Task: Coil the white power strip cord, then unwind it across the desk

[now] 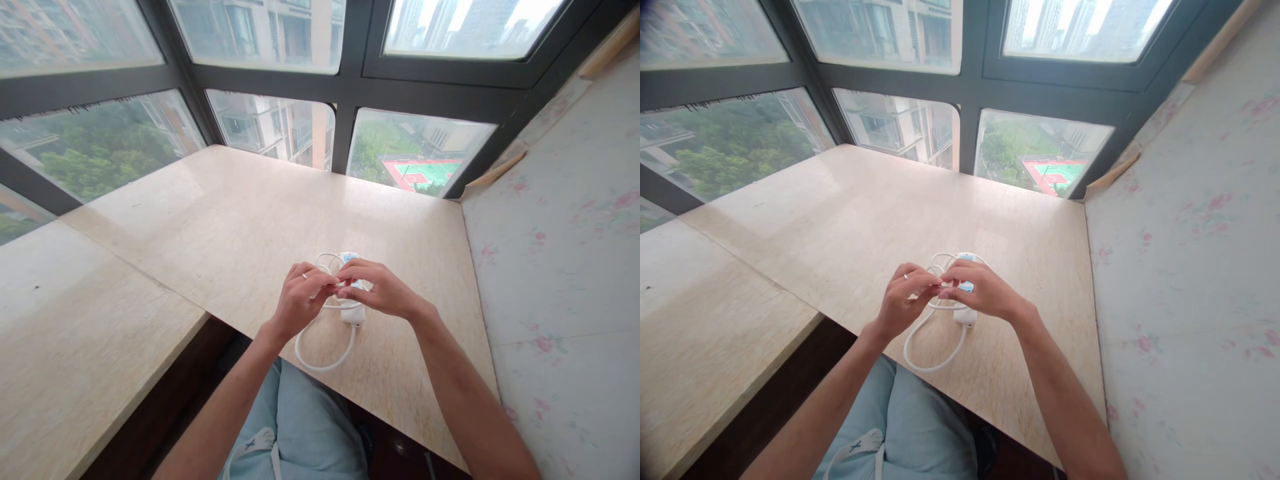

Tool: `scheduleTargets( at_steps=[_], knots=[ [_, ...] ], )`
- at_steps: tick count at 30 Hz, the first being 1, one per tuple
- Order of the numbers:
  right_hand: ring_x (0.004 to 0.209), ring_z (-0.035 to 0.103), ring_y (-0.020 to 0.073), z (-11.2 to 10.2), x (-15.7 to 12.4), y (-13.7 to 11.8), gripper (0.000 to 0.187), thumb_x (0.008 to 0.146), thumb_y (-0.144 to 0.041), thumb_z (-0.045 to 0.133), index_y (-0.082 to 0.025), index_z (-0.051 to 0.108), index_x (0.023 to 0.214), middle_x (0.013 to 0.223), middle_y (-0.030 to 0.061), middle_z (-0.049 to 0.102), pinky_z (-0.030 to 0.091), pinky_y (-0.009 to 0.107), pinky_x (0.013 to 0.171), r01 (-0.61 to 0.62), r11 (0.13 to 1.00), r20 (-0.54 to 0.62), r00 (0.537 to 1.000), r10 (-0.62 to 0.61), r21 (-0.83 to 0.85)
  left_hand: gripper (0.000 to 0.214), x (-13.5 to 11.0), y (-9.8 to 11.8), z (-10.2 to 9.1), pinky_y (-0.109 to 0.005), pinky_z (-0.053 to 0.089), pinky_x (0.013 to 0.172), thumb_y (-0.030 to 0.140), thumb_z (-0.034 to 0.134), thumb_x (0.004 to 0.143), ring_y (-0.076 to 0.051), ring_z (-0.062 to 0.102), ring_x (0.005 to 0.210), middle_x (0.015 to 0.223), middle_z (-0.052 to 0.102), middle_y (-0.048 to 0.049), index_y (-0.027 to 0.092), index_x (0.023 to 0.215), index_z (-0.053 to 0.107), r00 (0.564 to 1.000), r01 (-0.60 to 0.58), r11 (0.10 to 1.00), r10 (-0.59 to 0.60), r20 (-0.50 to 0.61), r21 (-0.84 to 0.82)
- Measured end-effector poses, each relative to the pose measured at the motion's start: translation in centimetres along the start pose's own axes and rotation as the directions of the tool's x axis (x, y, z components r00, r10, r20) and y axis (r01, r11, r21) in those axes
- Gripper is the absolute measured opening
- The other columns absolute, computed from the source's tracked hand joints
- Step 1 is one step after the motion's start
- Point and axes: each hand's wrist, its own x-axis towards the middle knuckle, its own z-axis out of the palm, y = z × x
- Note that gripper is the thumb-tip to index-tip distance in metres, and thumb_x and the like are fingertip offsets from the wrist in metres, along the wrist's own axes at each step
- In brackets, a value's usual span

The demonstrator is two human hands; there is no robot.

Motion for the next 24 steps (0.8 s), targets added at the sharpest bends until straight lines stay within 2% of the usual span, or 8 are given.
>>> scheduleTargets(
  at_steps=[6, 8, 10, 12, 14, 16, 20, 24],
  knots=[
    [0.073, 0.061, 0.0141, -0.1, -0.1, -0.4, 0.022, 0.092, -0.037, 0.06, -0.02, 0.074, 0.094, 0.081, 0.0046, 0.069, 0.047, 0.027, 0.068, -0.025, 0.999, 0.06, 0.998, 0.022, 0.041, 0.014, -0.8, 0.1, -0.5, -0.029, 0.049, 0.075, 0.031, 0.072, 0.082, -0.015, 0.062, 0.077, 0.078, 0.066, -0.0016, 0.02, 0.085, 0.063, 0.967, 0.251, 0.956, -0.254, 0.004, -0.154],
    [0.073, 0.061, 0.0148, 0.0, 0.0, -0.4, 0.023, 0.092, -0.038, 0.06, -0.02, 0.075, 0.091, 0.081, 0.0052, 0.07, 0.047, 0.027, 0.068, -0.036, 0.998, 0.022, 0.999, 0.035, 0.05, 0.017, -1.4, 0.2, -0.9, -0.029, 0.049, 0.076, 0.034, 0.073, 0.081, -0.015, 0.061, 0.078, 0.08, 0.066, -0.0018, 0.02, 0.083, 0.062, 0.949, 0.31, 0.94, -0.314, -0.01, -0.142],
    [0.072, 0.061, 0.0153, 0.2, 0.1, -0.3, 0.024, 0.09, -0.039, 0.061, -0.02, 0.074, 0.087, 0.079, 0.0057, 0.07, 0.047, 0.028, 0.067, -0.057, 0.995, -0.045, 0.997, 0.061, 0.076, 0.021, -2.1, 0.1, -1.3, -0.029, 0.049, 0.076, 0.036, 0.073, 0.08, -0.015, 0.06, 0.078, 0.083, 0.065, -0.0024, 0.02, 0.089, 0.063, 0.922, 0.363, 0.921, -0.377, -0.092, -0.138],
    [0.071, 0.06, 0.0154, 0.4, 0.2, 0.1, 0.025, 0.088, -0.042, 0.064, -0.018, 0.073, 0.084, 0.078, 0.0057, 0.069, 0.047, 0.029, 0.065, -0.098, 0.984, -0.111, 0.987, 0.115, 0.146, 0.028, -3.1, -0.2, -1.4, -0.029, 0.049, 0.077, 0.04, 0.069, 0.083, -0.015, 0.06, 0.08, 0.09, 0.064, -0.0039, 0.019, 0.1, 0.062, 0.858, 0.439, 0.876, -0.475, -0.194, -0.202],
    [0.068, 0.06, 0.015, 0.5, 0.2, 0.6, 0.028, 0.084, -0.045, 0.067, -0.017, 0.071, 0.082, 0.075, 0.0049, 0.067, 0.048, 0.028, 0.062, -0.148, 0.951, -0.159, 0.968, 0.196, 0.272, 0.032, -4.2, -0.7, -1.3, -0.03, 0.05, 0.078, 0.044, 0.061, 0.088, -0.016, 0.062, 0.084, 0.096, 0.064, -0.0062, 0.018, 0.106, 0.061, 0.766, 0.542, 0.792, -0.603, -0.222, -0.281],
    [0.065, 0.061, 0.0147, 0.5, 0.2, 1.1, 0.031, 0.08, -0.047, 0.071, -0.016, 0.068, 0.081, 0.071, 0.0036, 0.065, 0.05, 0.028, 0.061, -0.191, 0.893, -0.162, 0.947, 0.276, 0.407, 0.034, -5.2, -1.4, -0.8, -0.03, 0.05, 0.078, 0.046, 0.057, 0.089, -0.018, 0.063, 0.088, 0.098, 0.066, -0.0081, 0.016, 0.104, 0.062, 0.677, 0.666, 0.684, -0.722, -0.145, -0.297],
    [0.065, 0.064, 0.0155, 0.5, 0.0, 1.9, 0.033, 0.078, -0.047, 0.074, -0.016, 0.063, 0.084, 0.068, 0.0031, 0.066, 0.054, 0.03, 0.064, -0.223, 0.771, -0.097, 0.934, 0.345, 0.596, 0.043, -5.8, -2.7, 0.7, -0.031, 0.051, 0.078, 0.043, 0.071, 0.078, -0.021, 0.066, 0.092, 0.106, 0.067, -0.0125, 0.015, 0.109, 0.06, 0.53, 0.822, 0.494, -0.846, 0.063, -0.285],
    [0.072, 0.068, 0.0172, 0.7, -0.2, 2.3, 0.035, 0.078, -0.047, 0.075, -0.017, 0.058, 0.086, 0.076, 0.0049, 0.069, 0.057, 0.033, 0.068, -0.219, 0.661, -0.029, 0.939, 0.343, 0.718, 0.061, -4.2, -3.0, 1.7, -0.023, 0.048, 0.056, 0.039, 0.074, 0.075, -0.017, 0.067, 0.073, 0.089, 0.07, -0.0091, 0.013, 0.124, 0.049, 0.373, 0.901, 0.276, -0.887, 0.272, -0.336]
  ],
)
